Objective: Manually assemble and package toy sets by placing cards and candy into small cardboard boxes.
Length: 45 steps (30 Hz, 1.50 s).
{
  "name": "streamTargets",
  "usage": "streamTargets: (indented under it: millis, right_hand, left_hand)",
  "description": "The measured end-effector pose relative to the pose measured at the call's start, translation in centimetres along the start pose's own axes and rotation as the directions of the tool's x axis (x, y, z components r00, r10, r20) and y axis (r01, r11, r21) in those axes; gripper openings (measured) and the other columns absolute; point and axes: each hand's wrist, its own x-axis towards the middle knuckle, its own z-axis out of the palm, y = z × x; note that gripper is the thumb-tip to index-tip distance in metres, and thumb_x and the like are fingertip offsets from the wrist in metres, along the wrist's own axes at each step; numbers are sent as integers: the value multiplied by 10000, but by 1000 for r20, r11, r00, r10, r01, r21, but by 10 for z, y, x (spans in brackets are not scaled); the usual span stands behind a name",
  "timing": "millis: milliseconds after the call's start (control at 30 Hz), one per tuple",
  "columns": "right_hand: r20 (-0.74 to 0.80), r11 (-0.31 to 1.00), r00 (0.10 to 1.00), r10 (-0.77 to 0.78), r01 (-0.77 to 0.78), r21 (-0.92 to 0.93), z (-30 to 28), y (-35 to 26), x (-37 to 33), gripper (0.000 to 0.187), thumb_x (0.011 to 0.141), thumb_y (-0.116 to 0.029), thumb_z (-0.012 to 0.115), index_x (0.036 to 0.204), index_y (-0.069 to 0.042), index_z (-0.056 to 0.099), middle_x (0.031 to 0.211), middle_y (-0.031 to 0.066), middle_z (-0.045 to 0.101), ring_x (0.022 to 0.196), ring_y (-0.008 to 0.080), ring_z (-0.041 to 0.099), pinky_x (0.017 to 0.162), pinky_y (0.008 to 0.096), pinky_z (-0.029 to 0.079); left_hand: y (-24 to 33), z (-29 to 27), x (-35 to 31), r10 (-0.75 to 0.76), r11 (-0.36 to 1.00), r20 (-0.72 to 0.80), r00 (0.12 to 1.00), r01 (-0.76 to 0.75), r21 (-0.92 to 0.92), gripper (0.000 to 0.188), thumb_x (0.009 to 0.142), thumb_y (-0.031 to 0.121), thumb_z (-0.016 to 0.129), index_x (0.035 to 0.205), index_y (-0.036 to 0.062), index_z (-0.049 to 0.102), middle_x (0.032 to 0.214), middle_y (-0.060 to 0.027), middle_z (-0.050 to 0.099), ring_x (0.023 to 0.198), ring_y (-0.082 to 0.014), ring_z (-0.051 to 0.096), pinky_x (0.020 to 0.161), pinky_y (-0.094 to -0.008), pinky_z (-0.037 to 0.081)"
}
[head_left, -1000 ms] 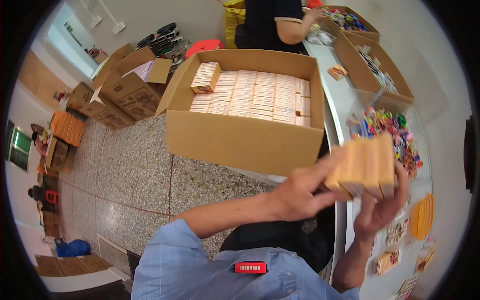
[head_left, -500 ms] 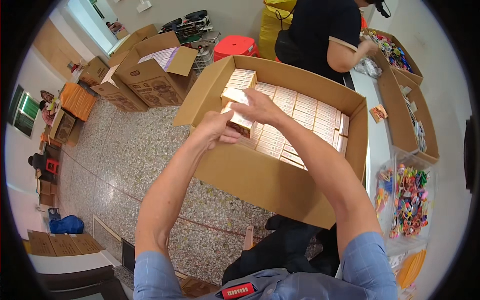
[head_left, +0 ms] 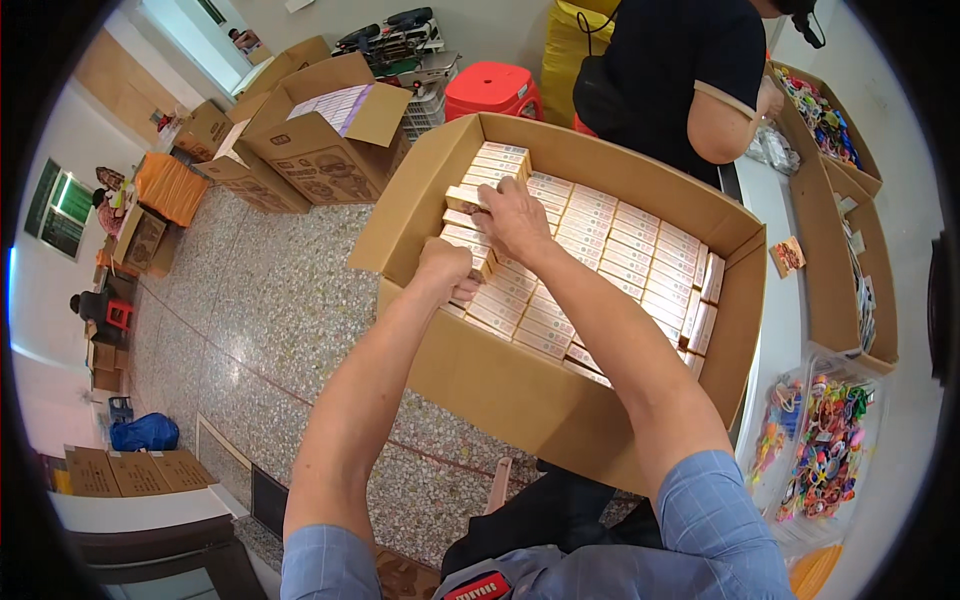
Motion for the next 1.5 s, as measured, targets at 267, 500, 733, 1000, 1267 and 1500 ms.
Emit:
streamTargets:
  millis: [267, 500, 733, 1000, 1267, 1500]
  right_hand:
    - [22, 962, 962, -271, 271, -18, 3, 15, -9, 268, 885, -131, 637, 1151, -102, 634, 1150, 136, 587, 1106, 332, 602, 884, 433, 558]
    - [41, 967, 967, -250, 247, 65, 2, 22, -12, 232, 883, -108, 633, 1107, -61, 671, 1122, 131, 620, 1061, 322, 626, 883, 444, 549]
    - [410, 946, 907, -95, -47, 322, -12, 38, -33, 187, 867, -173, 671, 950, -7, 693, 897, 177, 702, 836, 302, 677, 786, 402, 530]
    - [603, 982, 792, -98, -20, 186, 11, 29, -19, 262, 817, -158, 685, 1040, -27, 729, 1037, 196, 719, 965, 341, 689, 845, 430, 534]
    - [452, 968, 873, -184, 80, 239, -54, 47, -40, 319, 874, -224, 709, 1127, -28, 712, 1100, 193, 715, 1065, 355, 669, 944, 439, 523]
    - [300, 992, 952, -65, 27, 127, -189, 51, -103, 317, 928, -216, 680, 1171, -12, 681, 1154, 184, 688, 1087, 369, 644, 961, 441, 507]
  left_hand:
    - [7, 7, -18, 385, 583, -106, 917, -153, 798, 607, 897, 324, 704, 1312, -68, 497, 1208, -317, 647, 1163, -457, 620, 1029, -485, 486]
    - [3, -5, -17, 388, 494, 117, 914, -314, 811, 630, 860, 311, 749, 1305, -55, 494, 1204, -297, 656, 1156, -432, 629, 996, -486, 507]
    - [10, -3, -20, 396, 452, 5, 918, -200, 869, 572, 866, 231, 731, 1276, -58, 457, 1202, -300, 651, 1149, -425, 641, 989, -489, 520]
    - [7, 2, -17, 412, 463, 22, 911, -230, 856, 598, 882, 258, 721, 1319, -45, 450, 1202, -295, 655, 1160, -424, 638, 990, -495, 519]
    - [3, -4, -14, 389, 476, 2, 921, -203, 856, 725, 847, 288, 756, 1436, 8, 439, 1296, -241, 642, 1204, -393, 621, 1018, -453, 505]
    - [16, -13, -40, 513, 450, 167, 842, -430, 783, 650, 837, 320, 781, 1359, 14, 544, 1244, -228, 671, 1166, -359, 643, 1009, -424, 491]
